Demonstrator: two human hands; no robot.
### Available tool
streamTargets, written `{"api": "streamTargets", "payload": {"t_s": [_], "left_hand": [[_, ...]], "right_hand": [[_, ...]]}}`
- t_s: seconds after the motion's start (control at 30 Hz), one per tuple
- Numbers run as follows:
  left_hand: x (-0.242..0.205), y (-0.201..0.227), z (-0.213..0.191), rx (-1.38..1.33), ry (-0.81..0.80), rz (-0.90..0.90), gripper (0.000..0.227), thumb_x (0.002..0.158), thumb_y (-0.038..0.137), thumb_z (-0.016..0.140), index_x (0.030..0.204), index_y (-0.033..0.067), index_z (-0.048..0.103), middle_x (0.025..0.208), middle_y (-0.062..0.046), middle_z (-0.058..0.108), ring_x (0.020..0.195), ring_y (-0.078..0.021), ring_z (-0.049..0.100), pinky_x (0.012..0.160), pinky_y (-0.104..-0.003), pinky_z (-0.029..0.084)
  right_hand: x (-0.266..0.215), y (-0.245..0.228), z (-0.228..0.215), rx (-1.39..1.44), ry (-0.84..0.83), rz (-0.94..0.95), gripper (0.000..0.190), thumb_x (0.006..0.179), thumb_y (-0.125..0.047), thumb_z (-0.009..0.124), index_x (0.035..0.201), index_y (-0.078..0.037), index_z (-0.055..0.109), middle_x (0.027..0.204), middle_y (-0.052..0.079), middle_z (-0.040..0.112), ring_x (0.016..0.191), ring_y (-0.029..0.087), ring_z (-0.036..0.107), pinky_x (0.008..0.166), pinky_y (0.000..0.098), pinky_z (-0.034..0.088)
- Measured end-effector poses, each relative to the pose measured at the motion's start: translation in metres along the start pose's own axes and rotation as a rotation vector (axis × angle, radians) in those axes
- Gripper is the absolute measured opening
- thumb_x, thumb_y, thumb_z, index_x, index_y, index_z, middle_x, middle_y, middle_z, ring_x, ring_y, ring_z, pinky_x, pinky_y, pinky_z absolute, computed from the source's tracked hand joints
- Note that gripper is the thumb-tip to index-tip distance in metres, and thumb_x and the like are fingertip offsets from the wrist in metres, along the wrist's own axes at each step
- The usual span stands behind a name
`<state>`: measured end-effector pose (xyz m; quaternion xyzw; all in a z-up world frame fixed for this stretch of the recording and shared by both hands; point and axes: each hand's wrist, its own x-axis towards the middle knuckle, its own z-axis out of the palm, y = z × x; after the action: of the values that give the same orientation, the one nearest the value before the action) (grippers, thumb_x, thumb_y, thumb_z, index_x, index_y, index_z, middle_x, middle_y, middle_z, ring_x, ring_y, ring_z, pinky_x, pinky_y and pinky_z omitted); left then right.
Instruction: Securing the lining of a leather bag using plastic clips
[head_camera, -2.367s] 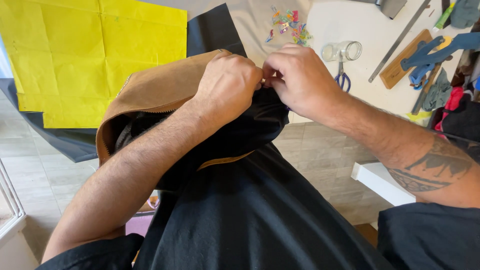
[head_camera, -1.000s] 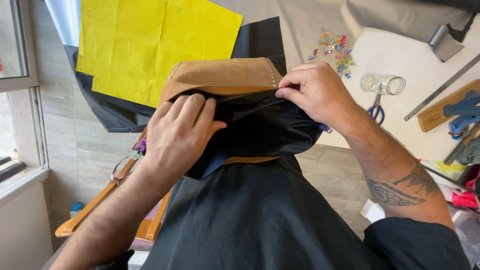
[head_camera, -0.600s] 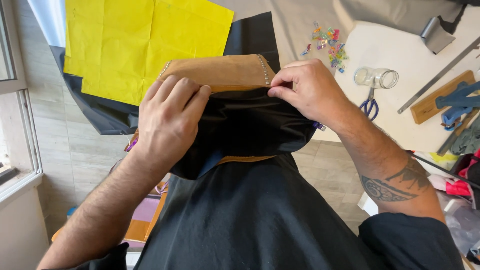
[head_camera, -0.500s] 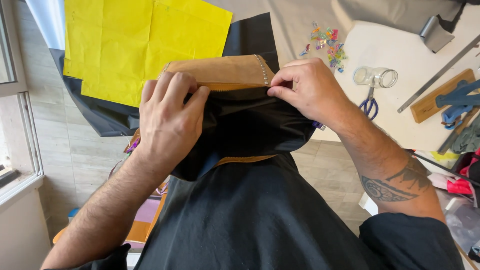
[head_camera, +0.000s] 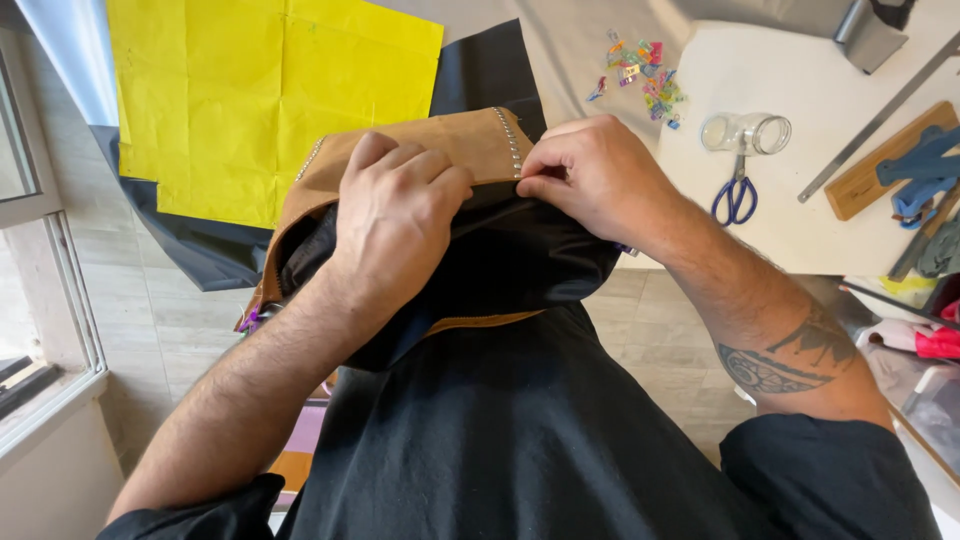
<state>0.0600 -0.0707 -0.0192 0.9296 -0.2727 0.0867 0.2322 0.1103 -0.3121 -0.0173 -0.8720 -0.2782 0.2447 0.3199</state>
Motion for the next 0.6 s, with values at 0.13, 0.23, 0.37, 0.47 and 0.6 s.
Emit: {"api": "streamTargets", "payload": {"t_s": [0.13,0.23,0.37,0.47,0.6], "left_hand": [[-0.001,0.002,0.001,0.01,-0.038,-0.014,0.02,0.089,0.011,0.069,0.076,0.0167,0.056,0.07,-0.001,0.056,0.068,-0.0259,0.057,0.073,-0.04,0.039],[0.0,-0.001,-0.002,-0.004,-0.077,0.054,0.014,0.089,0.013,0.067,0.078,0.015,0.057,0.073,-0.002,0.053,0.071,-0.0259,0.055,0.075,-0.04,0.04],[-0.004,-0.001,-0.009,-0.003,-0.111,0.101,0.012,0.094,0.015,0.065,0.083,0.0147,0.059,0.078,-0.001,0.054,0.076,-0.0248,0.057,0.076,-0.04,0.039],[-0.005,-0.001,-0.014,-0.019,-0.078,0.106,0.016,0.098,0.002,0.063,0.085,0.0116,0.06,0.078,-0.002,0.051,0.074,-0.0251,0.053,0.075,-0.039,0.037],[-0.005,0.004,-0.02,0.087,-0.075,0.143,0.023,0.109,0.002,0.06,0.088,0.0109,0.059,0.079,-0.003,0.05,0.074,-0.0251,0.053,0.073,-0.038,0.039]], "right_hand": [[-0.006,-0.001,0.004,-0.045,0.012,-0.008,0.012,0.09,-0.022,0.083,0.086,-0.013,0.076,0.073,0.0,0.067,0.068,0.022,0.061,0.058,0.0384,0.041],[-0.006,-0.003,0.007,-0.056,-0.001,0.041,0.013,0.089,-0.024,0.085,0.086,-0.013,0.077,0.078,0.0,0.07,0.074,0.023,0.063,0.057,0.0395,0.044],[-0.021,0.072,-0.04,0.267,0.091,0.093,0.005,0.1,-0.007,0.079,0.095,-0.008,0.079,0.09,0.001,0.078,0.083,0.008,0.069,0.08,0.0256,0.052],[-0.054,0.227,-0.017,0.23,0.404,0.262,0.01,0.098,-0.003,0.077,0.091,-0.009,0.076,0.083,0.0,0.074,0.074,0.008,0.066,0.07,0.0266,0.052],[-0.079,0.343,0.051,0.095,0.775,0.664,0.01,0.093,-0.004,0.075,0.1,-0.01,0.074,0.084,0.004,0.075,0.069,0.012,0.068,0.067,0.0297,0.056]]}}
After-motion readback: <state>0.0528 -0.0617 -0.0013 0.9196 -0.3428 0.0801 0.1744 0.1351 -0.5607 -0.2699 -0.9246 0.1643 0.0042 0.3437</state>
